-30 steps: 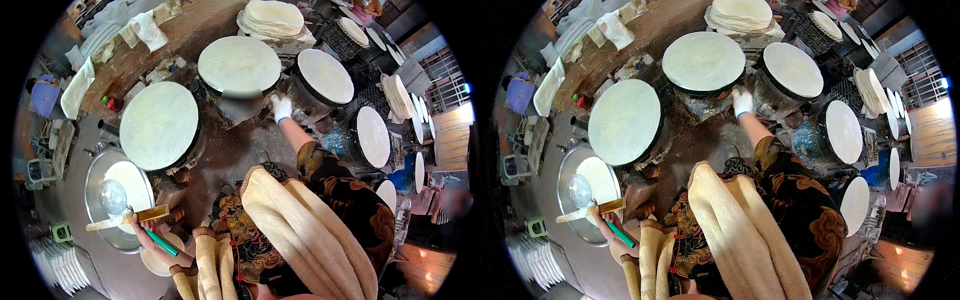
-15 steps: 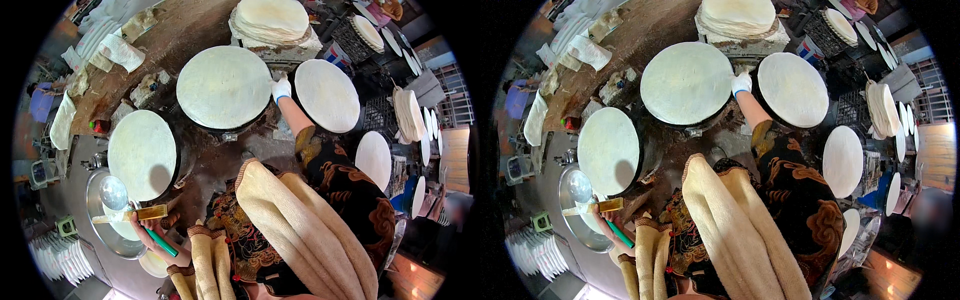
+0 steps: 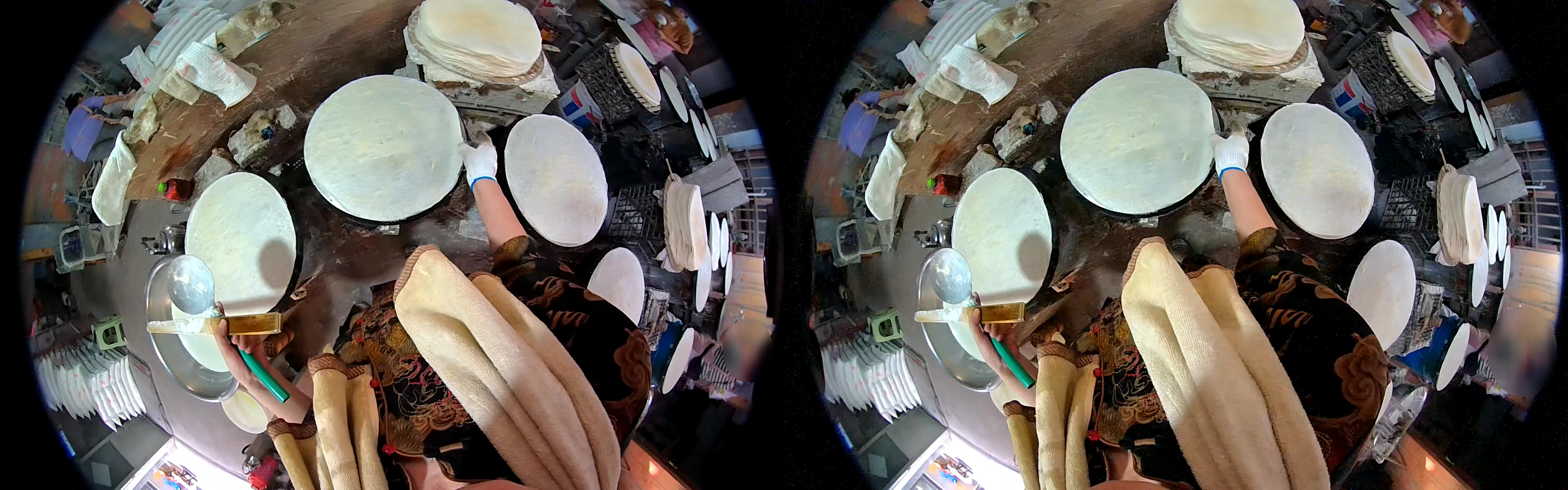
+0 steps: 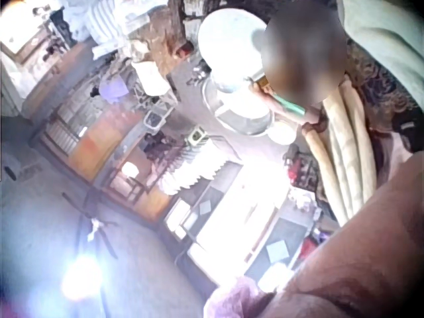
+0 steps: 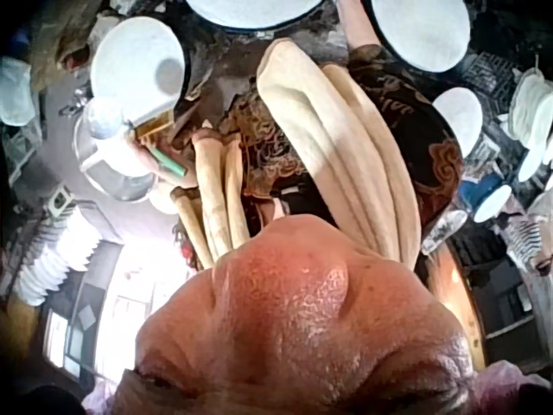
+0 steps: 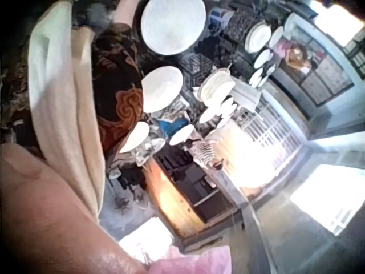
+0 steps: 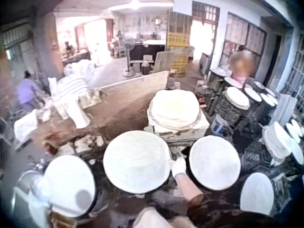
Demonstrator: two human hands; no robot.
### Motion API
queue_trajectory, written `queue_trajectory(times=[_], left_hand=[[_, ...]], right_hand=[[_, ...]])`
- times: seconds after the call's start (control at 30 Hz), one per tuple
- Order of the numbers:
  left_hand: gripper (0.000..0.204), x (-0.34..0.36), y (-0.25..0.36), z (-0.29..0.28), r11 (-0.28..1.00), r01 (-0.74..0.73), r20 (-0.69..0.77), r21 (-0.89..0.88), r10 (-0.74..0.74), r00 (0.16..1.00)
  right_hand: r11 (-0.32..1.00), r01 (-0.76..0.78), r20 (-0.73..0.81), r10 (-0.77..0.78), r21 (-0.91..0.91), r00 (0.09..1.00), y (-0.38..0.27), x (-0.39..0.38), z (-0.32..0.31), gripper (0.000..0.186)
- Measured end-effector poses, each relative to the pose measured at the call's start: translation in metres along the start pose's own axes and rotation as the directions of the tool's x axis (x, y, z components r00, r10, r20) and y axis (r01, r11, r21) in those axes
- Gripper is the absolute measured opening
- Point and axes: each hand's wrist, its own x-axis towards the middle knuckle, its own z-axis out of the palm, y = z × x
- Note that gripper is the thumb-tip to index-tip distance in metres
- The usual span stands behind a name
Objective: The person scoops batter from a large metal bowl and pours it onto hot circular griddles. They use a wooden spreader to evenly distribute the batter into thin, round crepes. Once cooked, the crepes are lifted and stacked onto a nearby pile.
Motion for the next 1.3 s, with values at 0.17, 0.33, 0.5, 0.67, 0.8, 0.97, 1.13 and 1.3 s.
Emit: queue_trajectory(times=[0.17,0.33,0.5,0.67,0.8,0.97,1.13,1.3], left_hand=[[0.037,0.007,0.010,-0.002,1.000,0.001,0.030,0.008,-0.001,1.000],[0.017,0.010,0.014,-0.006,0.999,0.034,0.069,0.004,-0.034,0.997],[0.010,0.011,0.013,-0.004,1.000,0.020,0.031,-0.002,-0.020,0.999],[0.010,0.016,0.007,0.006,1.000,0.019,0.000,0.000,-0.019,1.000],[0.018,0.010,0.001,0.022,1.000,0.023,-0.020,0.005,-0.023,1.000],[0.016,0.015,-0.012,0.021,0.999,0.015,-0.033,0.041,-0.014,0.999],[0.032,0.021,-0.035,0.009,0.999,0.013,-0.047,-0.051,-0.016,0.999],[0.043,0.015,-0.050,0.007,0.997,0.005,-0.002,-0.071,-0.005,1.000]], right_hand=[[0.990,0.092,0.007,-0.092,-0.109,0.996,0.004,-0.007,0.001,0.041],[0.950,0.237,-0.024,-0.247,-0.202,0.969,-0.035,-0.036,-0.015,0.038],[0.902,0.424,-0.101,-0.431,-0.084,0.897,-0.093,-0.066,-0.024,0.035],[0.861,0.497,-0.170,-0.476,0.109,0.863,-0.147,-0.089,-0.039,0.033],[0.852,0.473,-0.158,-0.447,0.225,0.880,-0.180,-0.071,-0.055,0.033],[0.763,0.503,0.022,-0.559,0.405,0.829,-0.185,0.047,-0.042,0.035],[0.958,0.277,0.488,-0.280,0.080,0.827,-0.245,0.143,-0.088,0.022],[0.865,0.483,0.499,-0.361,-0.136,0.788,-0.153,0.158,-0.067,0.027]])
